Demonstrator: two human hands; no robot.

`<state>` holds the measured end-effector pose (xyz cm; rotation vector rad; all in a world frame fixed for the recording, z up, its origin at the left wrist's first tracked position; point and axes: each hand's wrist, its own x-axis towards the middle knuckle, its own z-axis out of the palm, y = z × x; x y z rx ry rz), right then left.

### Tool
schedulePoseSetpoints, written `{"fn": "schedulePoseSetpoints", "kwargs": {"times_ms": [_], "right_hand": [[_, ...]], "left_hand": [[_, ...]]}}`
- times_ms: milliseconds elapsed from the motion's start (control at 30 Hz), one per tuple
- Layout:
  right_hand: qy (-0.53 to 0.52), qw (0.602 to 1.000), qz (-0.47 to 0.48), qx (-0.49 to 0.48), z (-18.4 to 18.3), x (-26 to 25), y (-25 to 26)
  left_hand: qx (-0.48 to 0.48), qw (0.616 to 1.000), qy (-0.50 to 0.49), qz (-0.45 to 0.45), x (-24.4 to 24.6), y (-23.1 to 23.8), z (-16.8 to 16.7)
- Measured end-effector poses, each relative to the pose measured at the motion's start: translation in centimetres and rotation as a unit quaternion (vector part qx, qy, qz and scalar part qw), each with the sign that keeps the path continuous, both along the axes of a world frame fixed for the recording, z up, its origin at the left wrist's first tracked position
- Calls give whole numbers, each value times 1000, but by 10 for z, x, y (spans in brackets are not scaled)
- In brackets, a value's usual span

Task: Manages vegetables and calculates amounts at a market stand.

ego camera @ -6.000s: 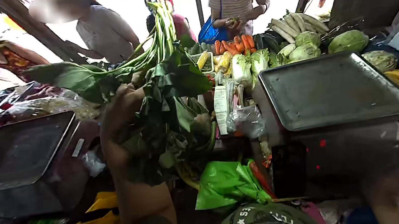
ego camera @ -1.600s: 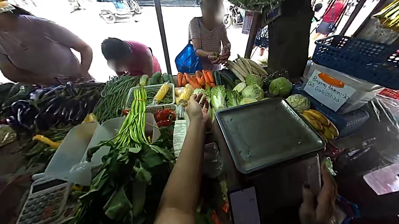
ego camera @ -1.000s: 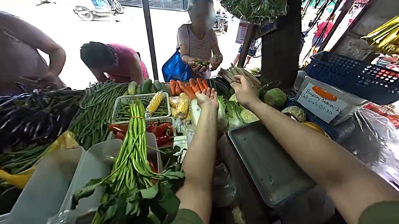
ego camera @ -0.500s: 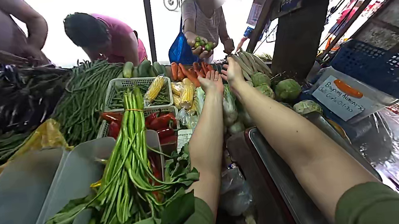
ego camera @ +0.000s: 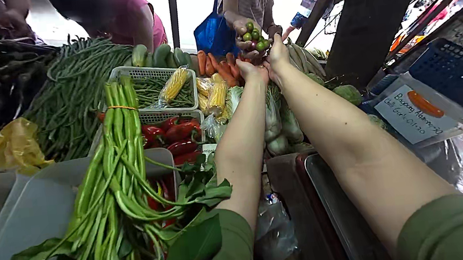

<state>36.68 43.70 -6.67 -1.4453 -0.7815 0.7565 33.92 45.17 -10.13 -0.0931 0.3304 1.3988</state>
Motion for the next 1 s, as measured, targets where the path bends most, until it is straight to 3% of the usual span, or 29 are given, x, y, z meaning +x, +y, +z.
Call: {"fn": "schedulePoseSetpoints", "kwargs": {"times_ms": [233, 400, 633, 1000], "right_hand": [[-79, 996, -18, -27, -10, 9, 15], [-117, 992, -3, -46, -16, 8, 10], [-103, 992, -39, -59, -4, 13, -1], [-77, 995, -63, -24, 1, 4, -19]], "left_hand": [[-26, 999, 24, 27, -7, -13, 10], [30, 997, 19, 64, -8, -19, 1], [-27, 1000, -5, 6, -5, -30, 6], [-2, 989, 147, 11, -12, -51, 21]]}}
